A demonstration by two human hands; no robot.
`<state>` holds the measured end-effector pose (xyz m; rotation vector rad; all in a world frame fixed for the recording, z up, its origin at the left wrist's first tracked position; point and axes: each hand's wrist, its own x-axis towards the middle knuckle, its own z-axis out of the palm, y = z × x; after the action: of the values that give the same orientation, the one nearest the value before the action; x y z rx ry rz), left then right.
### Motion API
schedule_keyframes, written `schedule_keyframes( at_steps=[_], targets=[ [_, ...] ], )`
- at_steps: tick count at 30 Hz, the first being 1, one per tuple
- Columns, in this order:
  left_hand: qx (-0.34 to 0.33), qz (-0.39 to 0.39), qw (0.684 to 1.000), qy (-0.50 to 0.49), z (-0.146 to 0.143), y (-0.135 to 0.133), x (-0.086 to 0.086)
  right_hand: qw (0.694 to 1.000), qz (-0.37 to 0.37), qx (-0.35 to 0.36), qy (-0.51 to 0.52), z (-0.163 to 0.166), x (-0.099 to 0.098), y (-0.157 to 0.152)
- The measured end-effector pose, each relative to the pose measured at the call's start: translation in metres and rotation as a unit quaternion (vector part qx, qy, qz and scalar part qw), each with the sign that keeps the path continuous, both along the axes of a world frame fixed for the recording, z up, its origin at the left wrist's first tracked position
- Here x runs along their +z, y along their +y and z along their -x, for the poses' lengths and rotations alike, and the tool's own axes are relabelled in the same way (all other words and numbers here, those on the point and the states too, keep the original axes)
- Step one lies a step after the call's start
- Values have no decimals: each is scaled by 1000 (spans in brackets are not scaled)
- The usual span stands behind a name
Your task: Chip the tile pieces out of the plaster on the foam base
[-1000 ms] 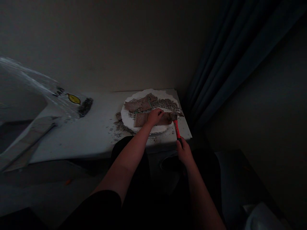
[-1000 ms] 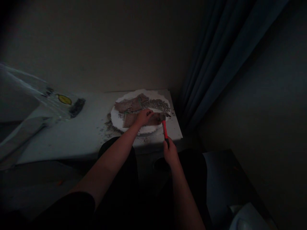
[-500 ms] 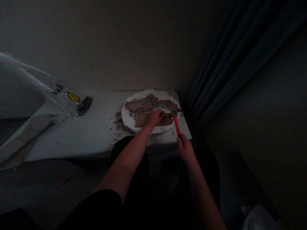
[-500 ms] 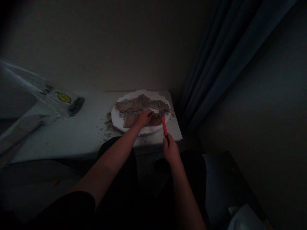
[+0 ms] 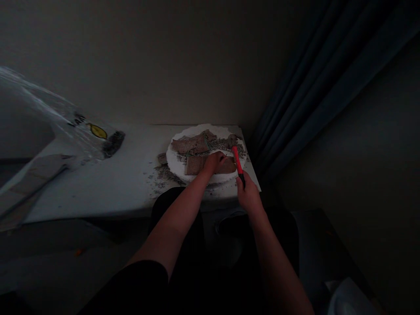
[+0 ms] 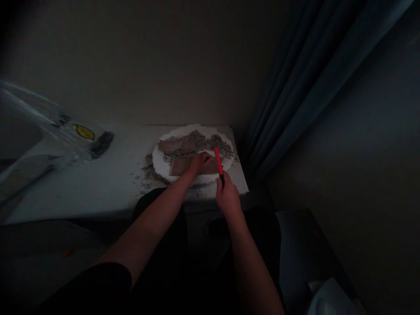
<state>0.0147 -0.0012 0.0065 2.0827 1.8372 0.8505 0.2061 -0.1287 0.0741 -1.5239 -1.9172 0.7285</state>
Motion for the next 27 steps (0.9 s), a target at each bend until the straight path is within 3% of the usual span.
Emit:
schedule_keyframes(
  at_steps=[18, 27],
  targets=[
    [-6, 10, 1000, -24, 0, 4, -2, 999, 9, -28, -31, 1, 11, -1],
    [-2, 12, 1000, -24, 0, 3, -3, 1000, 7, -22, -17, 7, 4, 0]
  ],
)
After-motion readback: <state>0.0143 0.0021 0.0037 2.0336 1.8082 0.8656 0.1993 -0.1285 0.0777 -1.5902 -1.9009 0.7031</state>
